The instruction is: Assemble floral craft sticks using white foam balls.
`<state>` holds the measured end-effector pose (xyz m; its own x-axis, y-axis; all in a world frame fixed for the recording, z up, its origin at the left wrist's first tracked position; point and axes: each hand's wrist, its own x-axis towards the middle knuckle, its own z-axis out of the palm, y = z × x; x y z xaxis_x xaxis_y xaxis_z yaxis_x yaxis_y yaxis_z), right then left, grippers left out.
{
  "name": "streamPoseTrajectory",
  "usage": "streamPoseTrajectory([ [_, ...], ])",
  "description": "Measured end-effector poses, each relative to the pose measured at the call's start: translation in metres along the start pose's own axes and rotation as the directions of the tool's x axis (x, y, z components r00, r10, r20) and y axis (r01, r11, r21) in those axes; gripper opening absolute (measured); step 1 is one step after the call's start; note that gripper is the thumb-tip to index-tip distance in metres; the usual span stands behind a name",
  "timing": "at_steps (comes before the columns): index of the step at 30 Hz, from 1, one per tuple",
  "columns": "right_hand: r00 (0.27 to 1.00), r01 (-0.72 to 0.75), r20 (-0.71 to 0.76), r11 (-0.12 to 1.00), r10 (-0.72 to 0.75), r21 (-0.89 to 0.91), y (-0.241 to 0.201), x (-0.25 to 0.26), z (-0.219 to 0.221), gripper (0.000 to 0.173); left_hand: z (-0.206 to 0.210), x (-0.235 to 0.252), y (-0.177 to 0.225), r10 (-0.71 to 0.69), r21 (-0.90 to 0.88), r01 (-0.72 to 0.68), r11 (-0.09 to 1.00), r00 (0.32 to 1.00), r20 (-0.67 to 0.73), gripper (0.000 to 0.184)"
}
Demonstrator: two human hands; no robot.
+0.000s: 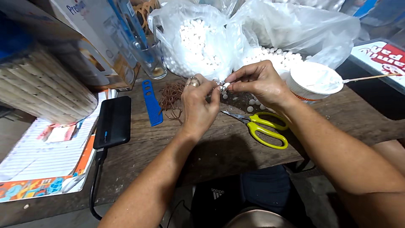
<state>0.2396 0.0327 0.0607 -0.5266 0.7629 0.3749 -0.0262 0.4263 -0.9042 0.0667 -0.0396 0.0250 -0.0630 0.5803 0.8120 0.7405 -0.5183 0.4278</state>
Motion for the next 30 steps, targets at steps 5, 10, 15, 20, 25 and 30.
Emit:
streamPoseTrajectory([
  [5, 1.0, -0.025, -0.005, 1.0, 0.025, 0.004, 0.0009, -0.0004, 0.0021, 0.011, -0.0012, -0.0003, 0.0001, 0.008, 0.019, -0.008, 1.0, 1.0, 0.016, 0.011],
  [10, 0.997, -0.071, -0.021, 0.995, 0.072, 0.071, -0.0017, -0.0014, 0.0045, 0.012, -0.0028, 0.0006, 0.0004, -0.077, -0.058, 0.078, 0.995, 0.997, 0.028, 0.011],
  [15, 1.0, 0.002, -0.002, 1.0, -0.002, -0.025, -0.002, -0.003, 0.0046, 0.016, -0.0026, 0.0003, 0.0017, -0.118, -0.106, 0.12, 0.987, 0.993, 0.029, 0.01],
  [20, 0.999, 0.032, 0.006, 0.998, -0.032, -0.058, 0.0003, -0.0027, 0.0045, 0.009, -0.0014, -0.0005, 0.0019, -0.101, -0.106, 0.102, 0.989, 0.995, 0.014, 0.01],
  [25, 1.0, 0.023, 0.018, 0.998, -0.022, -0.06, 0.0031, -0.0018, 0.0059, 0.007, -0.0015, -0.0003, 0.0024, -0.094, -0.096, 0.095, 0.991, 0.995, 0.009, 0.01],
  [30, 0.999, -0.035, 0.031, 0.999, 0.036, -0.031, 0.0011, -0.0016, 0.0074, 0.009, -0.0025, 0.0003, 0.0036, -0.094, -0.098, 0.095, 0.991, 0.996, 0.008, 0.01],
])
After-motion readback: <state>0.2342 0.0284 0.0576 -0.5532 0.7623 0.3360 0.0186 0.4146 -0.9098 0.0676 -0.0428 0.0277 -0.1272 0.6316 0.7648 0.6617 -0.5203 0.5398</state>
